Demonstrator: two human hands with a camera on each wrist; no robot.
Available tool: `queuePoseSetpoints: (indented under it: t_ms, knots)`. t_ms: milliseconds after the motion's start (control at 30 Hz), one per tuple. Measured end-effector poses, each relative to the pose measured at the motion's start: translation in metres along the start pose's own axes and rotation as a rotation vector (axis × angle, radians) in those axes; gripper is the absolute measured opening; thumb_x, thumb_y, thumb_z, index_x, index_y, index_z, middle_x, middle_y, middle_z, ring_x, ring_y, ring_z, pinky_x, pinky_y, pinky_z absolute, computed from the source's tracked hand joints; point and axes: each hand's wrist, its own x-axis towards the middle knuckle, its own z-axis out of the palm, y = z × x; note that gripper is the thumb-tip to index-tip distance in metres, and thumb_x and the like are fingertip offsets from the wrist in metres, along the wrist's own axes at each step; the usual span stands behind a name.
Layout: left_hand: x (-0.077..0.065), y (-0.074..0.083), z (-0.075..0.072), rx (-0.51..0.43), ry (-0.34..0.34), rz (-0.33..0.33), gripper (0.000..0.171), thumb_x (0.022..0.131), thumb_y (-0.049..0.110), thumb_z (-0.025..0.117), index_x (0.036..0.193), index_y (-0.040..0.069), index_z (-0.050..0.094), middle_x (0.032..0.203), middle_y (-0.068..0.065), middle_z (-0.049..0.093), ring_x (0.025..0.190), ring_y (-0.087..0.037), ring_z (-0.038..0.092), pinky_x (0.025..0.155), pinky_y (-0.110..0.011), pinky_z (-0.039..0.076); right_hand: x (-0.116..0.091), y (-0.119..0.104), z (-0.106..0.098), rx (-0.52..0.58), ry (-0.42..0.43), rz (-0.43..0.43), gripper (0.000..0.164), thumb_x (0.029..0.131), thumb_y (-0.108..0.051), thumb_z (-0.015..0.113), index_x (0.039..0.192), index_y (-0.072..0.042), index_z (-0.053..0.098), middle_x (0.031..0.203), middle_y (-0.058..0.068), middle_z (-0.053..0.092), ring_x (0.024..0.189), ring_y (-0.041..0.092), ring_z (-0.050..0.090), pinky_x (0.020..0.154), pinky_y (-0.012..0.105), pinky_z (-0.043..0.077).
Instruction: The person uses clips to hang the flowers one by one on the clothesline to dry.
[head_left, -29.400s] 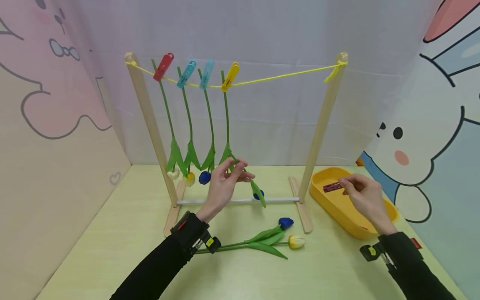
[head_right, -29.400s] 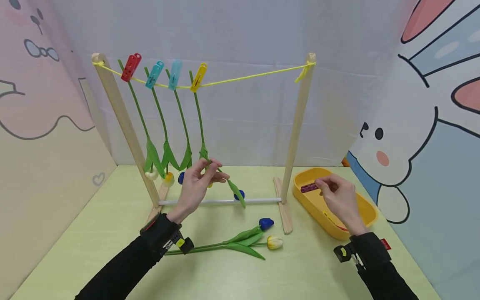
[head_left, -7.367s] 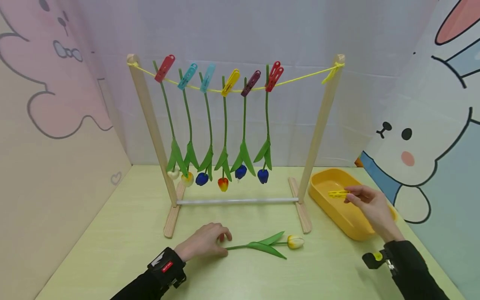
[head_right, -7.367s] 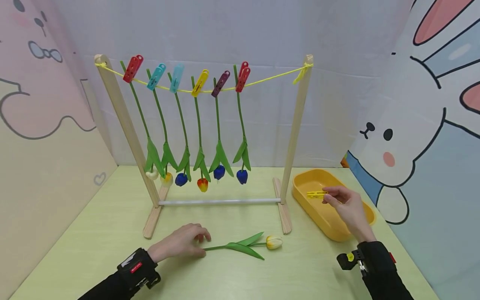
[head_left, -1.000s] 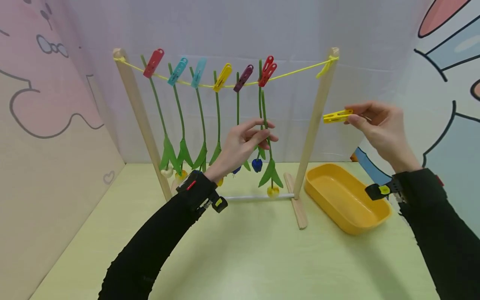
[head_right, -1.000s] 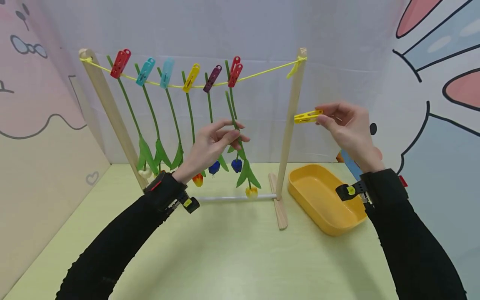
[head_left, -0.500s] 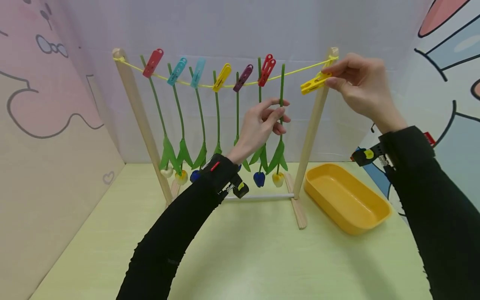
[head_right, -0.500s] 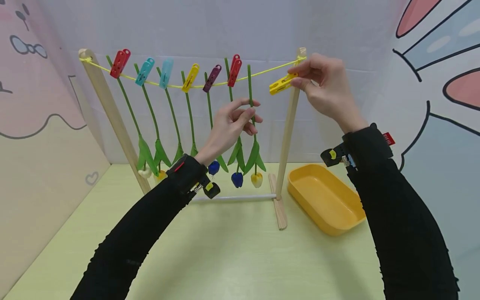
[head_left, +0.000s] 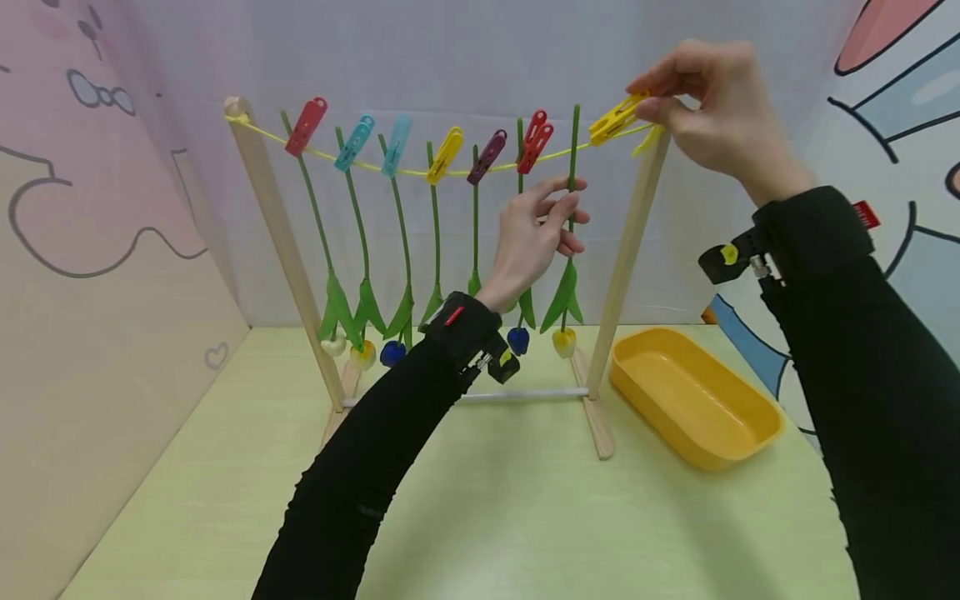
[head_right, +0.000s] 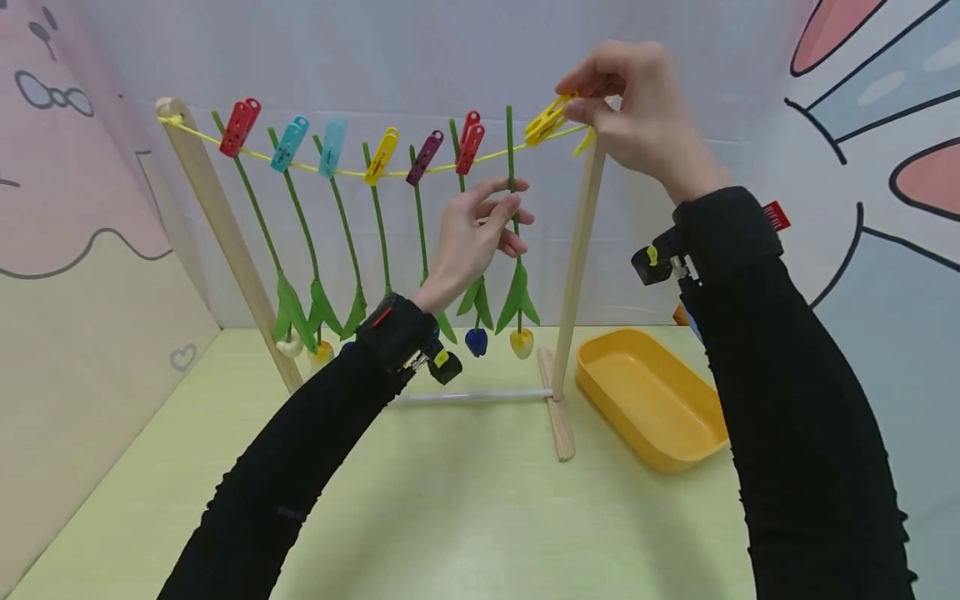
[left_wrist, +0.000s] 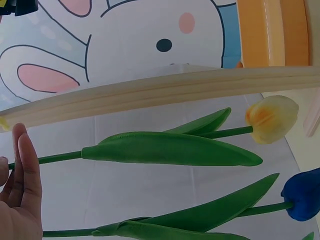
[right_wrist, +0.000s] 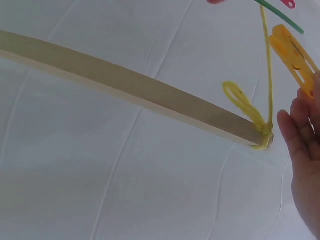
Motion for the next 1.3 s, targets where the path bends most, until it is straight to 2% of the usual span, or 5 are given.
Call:
queuePoseSetpoints:
  t_ms: [300,500,833,1067,1300]
  knots:
    - [0.002,0.001,0.007,-0.01,0.048,-0.012,0.032,0.105,0.016,0.052,0.134,0.007,0.061,0.099,-0.02,0.073,0.06,-0.033,0.07,0.057,-0.03,0.06,0.015,0.002,-0.005,-0.025,-0.157,0.172,0.024,0.098,0.0,0.06,0.118,0.011,0.066,0.098,-0.025,0.059,0.082,-0.019,0.059,0.089,0.003,0.049]
    - [0.001,0.001,0.007,0.018,0.055,-0.026,0.033,0.105,0.017,0.052,0.136,0.008,0.06,0.098,-0.019,0.074,0.054,-0.025,0.068,0.054,-0.029,0.059,0.02,0.002,-0.005,-0.023,-0.217,0.209,0.026,0.098,-0.003,0.06,0.119,0.011,0.066,0.097,-0.025,0.059,0.078,-0.02,0.059,0.085,0.001,0.048]
    - [0.002,0.002,0.009,0.036,0.057,-0.04,0.033,0.105,0.018,0.053,0.136,0.008,0.06,0.095,-0.019,0.073,0.058,-0.034,0.07,0.053,-0.027,0.058,0.029,-0.001,0.0,-0.02,-0.269,0.251,0.028,0.098,-0.002,0.06,0.121,0.013,0.065,0.083,-0.023,0.055,0.065,-0.018,0.06,0.07,-0.002,0.046]
    - [0.003,0.002,0.009,0.038,0.05,-0.039,0.033,0.105,0.018,0.054,0.135,0.009,0.061,0.094,-0.018,0.073,0.056,-0.032,0.069,0.052,-0.028,0.058,0.033,-0.006,0.003,-0.136,-0.327,0.23,0.026,0.1,-0.003,0.058,0.12,0.011,0.066,0.113,0.028,0.065,0.063,-0.015,0.056,0.071,-0.003,0.042]
    - [0.002,0.002,0.011,0.046,0.044,-0.051,0.032,0.105,0.018,0.053,0.134,0.008,0.062,0.094,-0.018,0.073,0.048,-0.018,0.065,0.051,-0.028,0.058,0.033,-0.008,0.005,-0.226,-0.381,0.219,0.025,0.101,-0.007,0.057,0.117,0.008,0.068,0.113,0.025,0.065,0.066,-0.006,0.051,0.07,0.002,0.04]
